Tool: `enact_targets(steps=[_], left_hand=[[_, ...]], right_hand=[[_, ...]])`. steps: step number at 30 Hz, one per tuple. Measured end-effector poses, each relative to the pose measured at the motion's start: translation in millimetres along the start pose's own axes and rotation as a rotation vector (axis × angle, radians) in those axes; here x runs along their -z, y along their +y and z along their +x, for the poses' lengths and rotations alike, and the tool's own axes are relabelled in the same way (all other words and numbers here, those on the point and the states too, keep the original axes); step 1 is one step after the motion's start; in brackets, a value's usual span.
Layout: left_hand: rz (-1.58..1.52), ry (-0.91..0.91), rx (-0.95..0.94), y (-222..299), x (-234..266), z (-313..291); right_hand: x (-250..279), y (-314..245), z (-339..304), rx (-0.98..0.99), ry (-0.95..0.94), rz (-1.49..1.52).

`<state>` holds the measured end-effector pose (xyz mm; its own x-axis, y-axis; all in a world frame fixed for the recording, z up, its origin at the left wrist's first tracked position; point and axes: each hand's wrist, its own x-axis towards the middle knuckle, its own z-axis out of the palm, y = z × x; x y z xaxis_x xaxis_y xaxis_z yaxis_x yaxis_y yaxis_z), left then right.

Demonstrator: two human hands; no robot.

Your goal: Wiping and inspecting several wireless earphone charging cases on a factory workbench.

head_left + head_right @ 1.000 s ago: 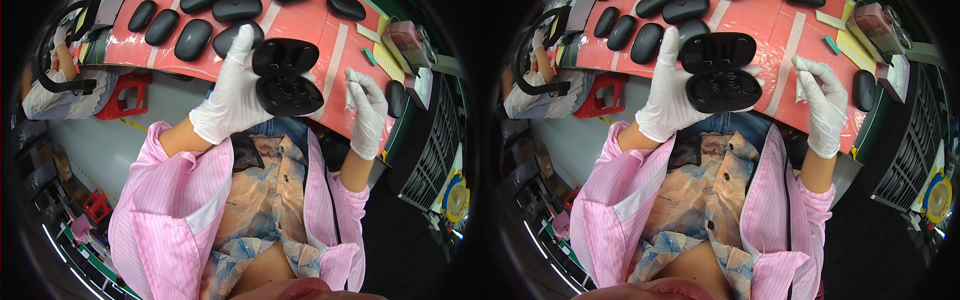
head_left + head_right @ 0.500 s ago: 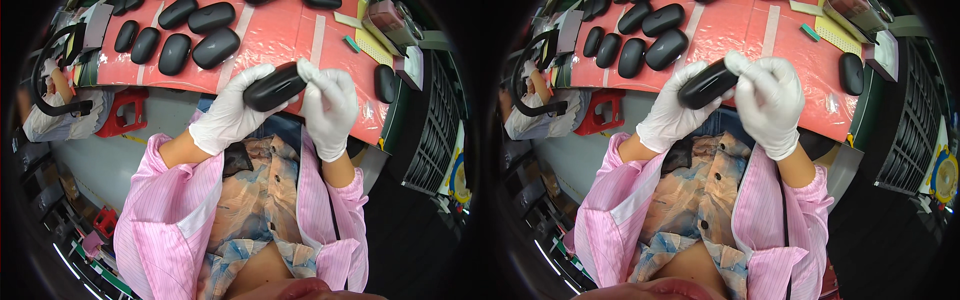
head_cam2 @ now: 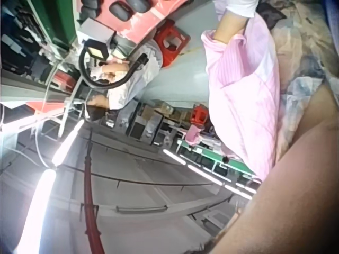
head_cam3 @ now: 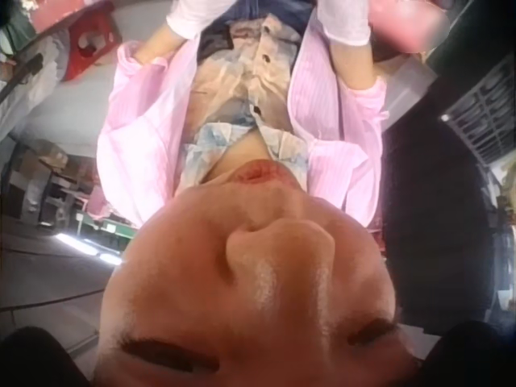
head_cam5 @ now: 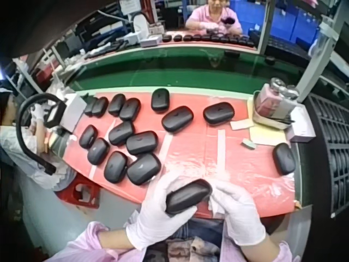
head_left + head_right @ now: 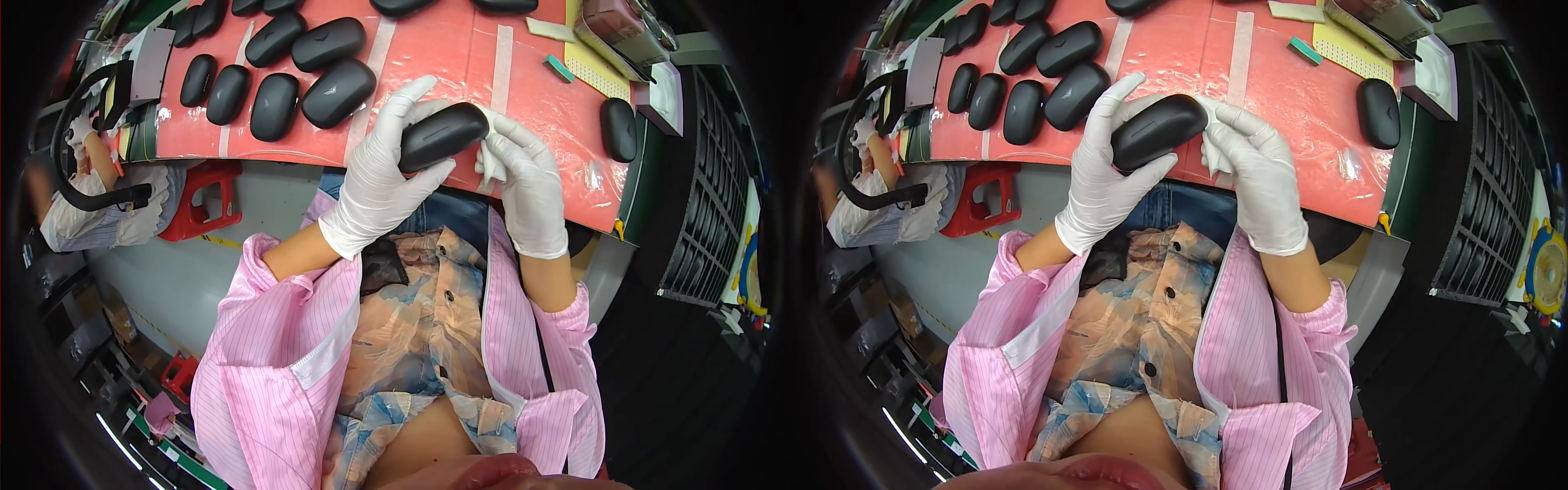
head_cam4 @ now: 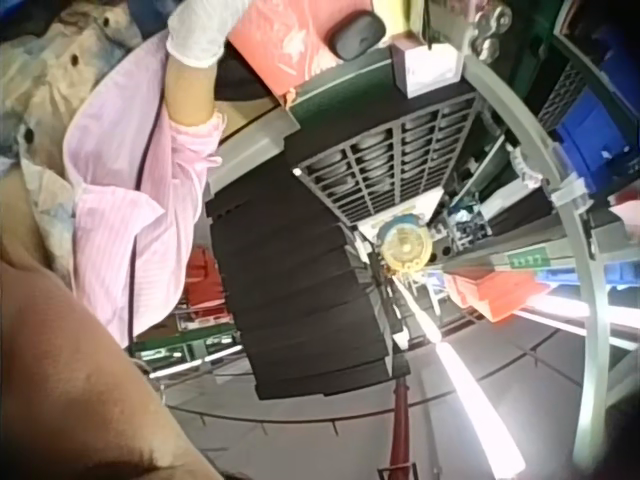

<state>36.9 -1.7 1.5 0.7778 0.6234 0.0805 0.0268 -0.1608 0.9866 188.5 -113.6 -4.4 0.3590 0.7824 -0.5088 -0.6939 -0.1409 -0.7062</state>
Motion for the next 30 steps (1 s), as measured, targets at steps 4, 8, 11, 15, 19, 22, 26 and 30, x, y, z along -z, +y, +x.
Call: enact_targets(steps=[4, 8, 11, 15, 19, 22, 26, 30], left_hand=[[0.473, 0.104, -0.171, 4.4, 3.2, 1.1], [0.501, 0.178, -0.240, 10.2, 5.6, 2.0], [0.349, 0.137, -0.380, 8.6, 13.8, 1.9], [0.391, 0.108, -0.374, 14.7, 6.9, 9.3], [0.622, 0.287, -0.503, 14.5, 4.8, 14.6], [0.632, 0.276, -0.497, 11.9, 5.5, 11.6], [0.592, 0.281, -0.518, 7.7, 7.2, 7.2], [0.575, 0.212, -0.502, 9.5, 7.6, 2.8]], right_hand=[[-26.1, 8.7, -3.7, 1.071, 0.077, -1.048], [-36.6, 6.7, -10.7, 1.206, -0.034, -1.289], [-32.9, -3.4, -8.2, 0.515, -0.044, -0.626], [-17.1, 19.0, -3.0, 0.139, -0.260, 0.175], [-31.5, -9.5, -7.7, 1.035, 0.133, -0.882], [-42.2, -2.4, -25.5, 1.291, -0.060, -1.349], [-35.8, -7.1, -15.6, 0.761, 0.126, -0.808], [-30.7, 1.5, -7.8, 0.467, 0.008, -0.362]])
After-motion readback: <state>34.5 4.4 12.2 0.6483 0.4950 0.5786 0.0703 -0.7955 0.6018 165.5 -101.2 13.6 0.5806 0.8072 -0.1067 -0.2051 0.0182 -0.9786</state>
